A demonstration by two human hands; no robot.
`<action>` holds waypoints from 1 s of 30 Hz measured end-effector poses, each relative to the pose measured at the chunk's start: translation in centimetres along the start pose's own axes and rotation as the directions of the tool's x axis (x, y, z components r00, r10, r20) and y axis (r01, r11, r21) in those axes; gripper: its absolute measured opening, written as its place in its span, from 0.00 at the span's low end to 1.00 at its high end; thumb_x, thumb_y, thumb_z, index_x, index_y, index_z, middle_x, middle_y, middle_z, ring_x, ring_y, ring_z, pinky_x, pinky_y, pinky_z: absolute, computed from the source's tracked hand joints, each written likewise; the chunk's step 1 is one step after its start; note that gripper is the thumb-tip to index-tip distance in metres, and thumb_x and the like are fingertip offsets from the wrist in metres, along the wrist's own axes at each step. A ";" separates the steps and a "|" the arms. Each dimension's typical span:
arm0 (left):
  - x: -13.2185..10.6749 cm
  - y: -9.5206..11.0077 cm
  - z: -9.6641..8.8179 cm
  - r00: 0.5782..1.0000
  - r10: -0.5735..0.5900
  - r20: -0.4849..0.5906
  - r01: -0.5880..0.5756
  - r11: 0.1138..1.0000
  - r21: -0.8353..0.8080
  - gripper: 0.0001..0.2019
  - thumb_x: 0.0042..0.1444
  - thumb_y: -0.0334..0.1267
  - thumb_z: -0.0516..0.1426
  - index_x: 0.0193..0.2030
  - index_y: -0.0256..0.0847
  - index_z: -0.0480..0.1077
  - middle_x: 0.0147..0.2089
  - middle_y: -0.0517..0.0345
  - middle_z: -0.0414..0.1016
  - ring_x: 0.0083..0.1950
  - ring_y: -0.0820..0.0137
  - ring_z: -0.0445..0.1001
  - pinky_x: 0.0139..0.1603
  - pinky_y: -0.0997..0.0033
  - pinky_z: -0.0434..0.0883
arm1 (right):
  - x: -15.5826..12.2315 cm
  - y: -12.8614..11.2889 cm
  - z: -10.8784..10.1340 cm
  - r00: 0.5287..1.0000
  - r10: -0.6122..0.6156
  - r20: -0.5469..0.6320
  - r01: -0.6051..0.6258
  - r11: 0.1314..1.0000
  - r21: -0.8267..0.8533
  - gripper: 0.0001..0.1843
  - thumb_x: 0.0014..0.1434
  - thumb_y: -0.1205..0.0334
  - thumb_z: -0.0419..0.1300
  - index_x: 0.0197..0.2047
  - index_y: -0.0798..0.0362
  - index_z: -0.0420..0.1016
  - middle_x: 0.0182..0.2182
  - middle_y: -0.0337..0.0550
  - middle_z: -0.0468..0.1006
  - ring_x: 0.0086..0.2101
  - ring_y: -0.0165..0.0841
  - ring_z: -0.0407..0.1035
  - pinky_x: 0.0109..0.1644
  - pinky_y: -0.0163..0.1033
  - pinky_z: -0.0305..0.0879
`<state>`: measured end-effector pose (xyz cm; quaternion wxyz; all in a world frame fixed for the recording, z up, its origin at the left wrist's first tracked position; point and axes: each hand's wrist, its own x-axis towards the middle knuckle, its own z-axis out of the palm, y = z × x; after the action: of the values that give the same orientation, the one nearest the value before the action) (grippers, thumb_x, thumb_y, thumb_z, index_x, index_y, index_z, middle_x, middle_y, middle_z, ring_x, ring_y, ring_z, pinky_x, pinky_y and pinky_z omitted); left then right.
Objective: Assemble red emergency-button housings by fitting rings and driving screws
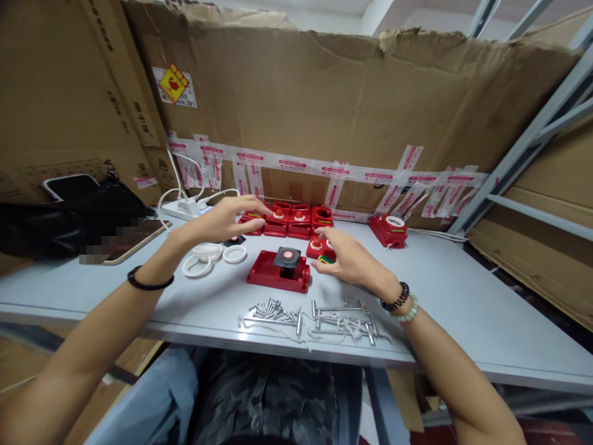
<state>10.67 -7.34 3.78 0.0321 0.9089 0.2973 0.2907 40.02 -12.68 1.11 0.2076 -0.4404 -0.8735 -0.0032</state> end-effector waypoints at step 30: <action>-6.1 -12.2 -1.6 0.635 -0.730 0.255 0.607 0.675 0.419 0.19 0.31 0.46 0.62 0.30 0.35 0.74 0.26 0.57 0.75 0.30 0.66 0.73 0.33 0.73 0.67 | -0.4 1.0 0.7 0.909 0.258 0.326 -0.137 0.927 -0.350 0.05 0.55 0.61 0.56 0.35 0.52 0.68 0.28 0.44 0.74 0.26 0.33 0.66 0.27 0.36 0.49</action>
<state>-0.52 -0.93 -0.78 0.0635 0.7636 0.6424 0.0162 40.75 -12.20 0.18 -0.0337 -0.5481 -0.8347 -0.0411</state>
